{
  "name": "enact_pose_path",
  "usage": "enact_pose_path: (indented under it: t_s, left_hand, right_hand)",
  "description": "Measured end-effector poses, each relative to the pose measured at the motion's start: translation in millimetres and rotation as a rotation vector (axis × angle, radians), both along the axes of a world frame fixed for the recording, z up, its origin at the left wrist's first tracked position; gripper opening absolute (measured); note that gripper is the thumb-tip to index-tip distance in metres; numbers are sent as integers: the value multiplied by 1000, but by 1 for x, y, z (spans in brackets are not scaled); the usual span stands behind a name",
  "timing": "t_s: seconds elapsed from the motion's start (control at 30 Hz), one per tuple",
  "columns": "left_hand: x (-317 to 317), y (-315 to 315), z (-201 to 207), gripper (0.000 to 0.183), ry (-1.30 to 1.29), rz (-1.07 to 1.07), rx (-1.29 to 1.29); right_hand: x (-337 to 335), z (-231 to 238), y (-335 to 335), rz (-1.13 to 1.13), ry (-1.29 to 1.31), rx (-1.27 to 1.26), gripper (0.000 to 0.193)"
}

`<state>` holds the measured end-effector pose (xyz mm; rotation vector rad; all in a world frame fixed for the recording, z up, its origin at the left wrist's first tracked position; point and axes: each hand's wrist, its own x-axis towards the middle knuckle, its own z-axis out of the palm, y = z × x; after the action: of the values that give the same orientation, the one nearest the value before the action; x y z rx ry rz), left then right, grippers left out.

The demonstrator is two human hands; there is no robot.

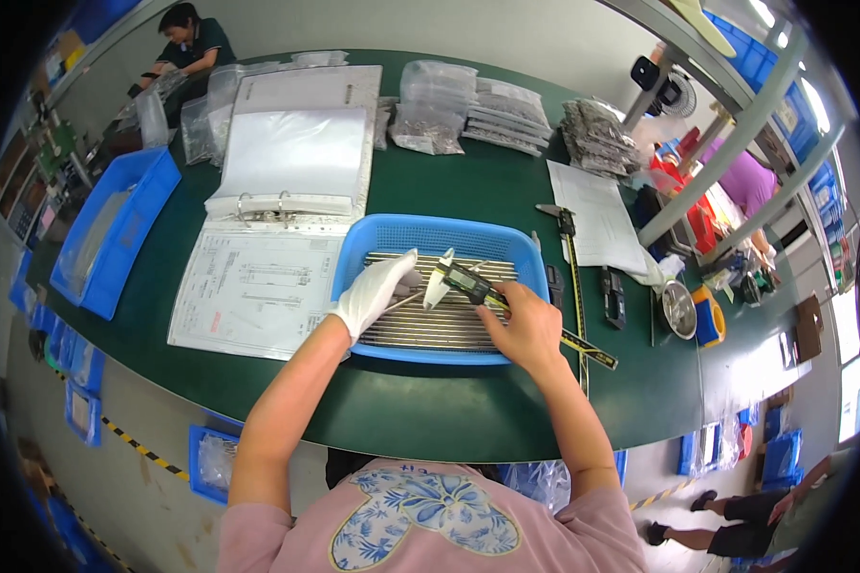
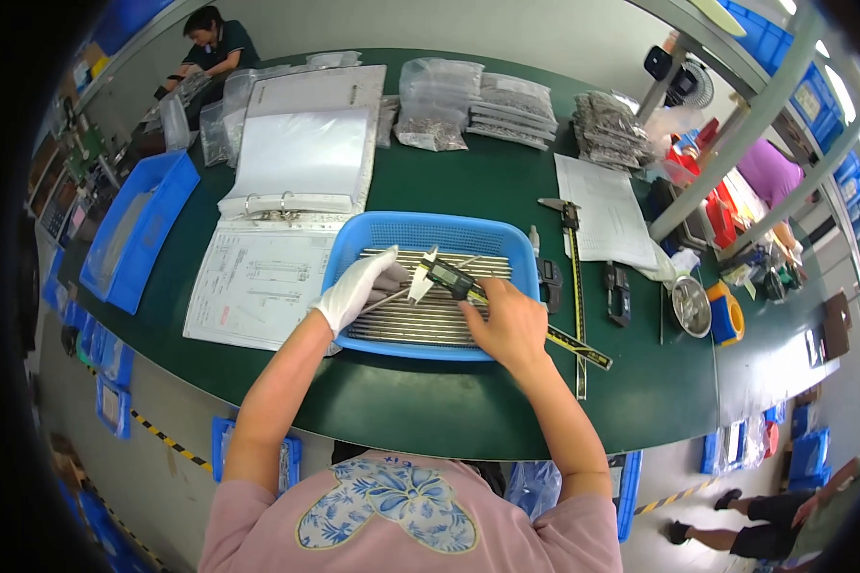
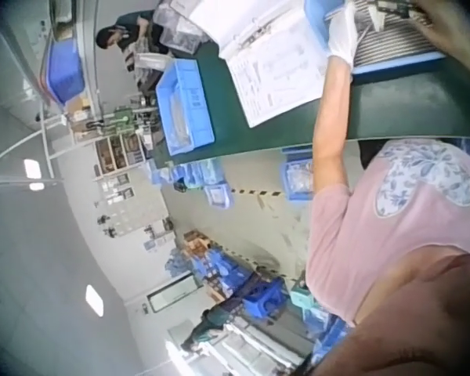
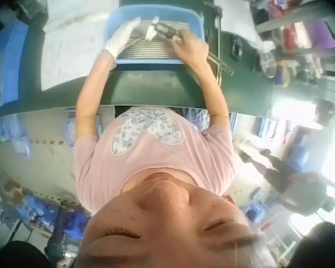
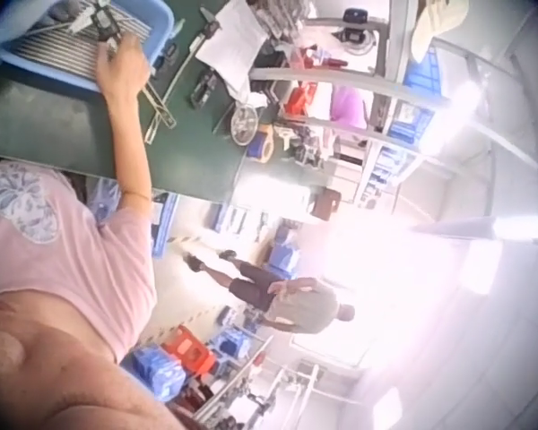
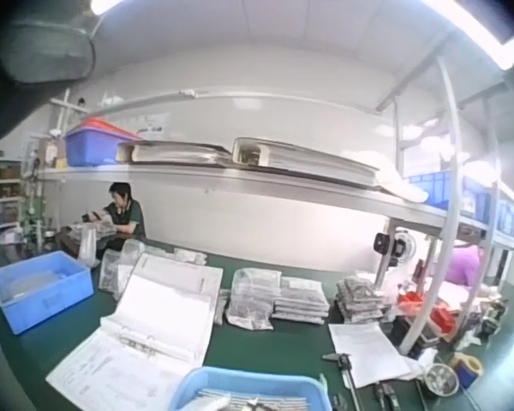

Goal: Checking the dimensions of metal rods using a digital caliper and a digital micrometer against technical specifications in a binder.

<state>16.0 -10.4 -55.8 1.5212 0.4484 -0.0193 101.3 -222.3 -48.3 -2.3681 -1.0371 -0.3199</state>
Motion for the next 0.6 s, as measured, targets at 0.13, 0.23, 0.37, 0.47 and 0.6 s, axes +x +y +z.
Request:
enact_pose_path:
  t_s: [0.13,0.23,0.37,0.47,0.6]
  left_hand:
    - [-3,6,-6,55,-152,184,-68]
    - [3,-2,-2,59,-306,343,-242]
    - [32,-24,4,49,-526,523,-582]
    - [48,-39,-3,53,-547,603,-530]
    - [54,-40,-8,60,-568,619,-450]
  right_hand:
    - [-8,15,2,52,-101,35,30]
    - [-26,34,11,112,-22,80,28]
    - [-53,54,34,163,135,140,38]
    - [-67,58,51,238,110,135,58]
    - [-71,59,63,231,-80,108,71]
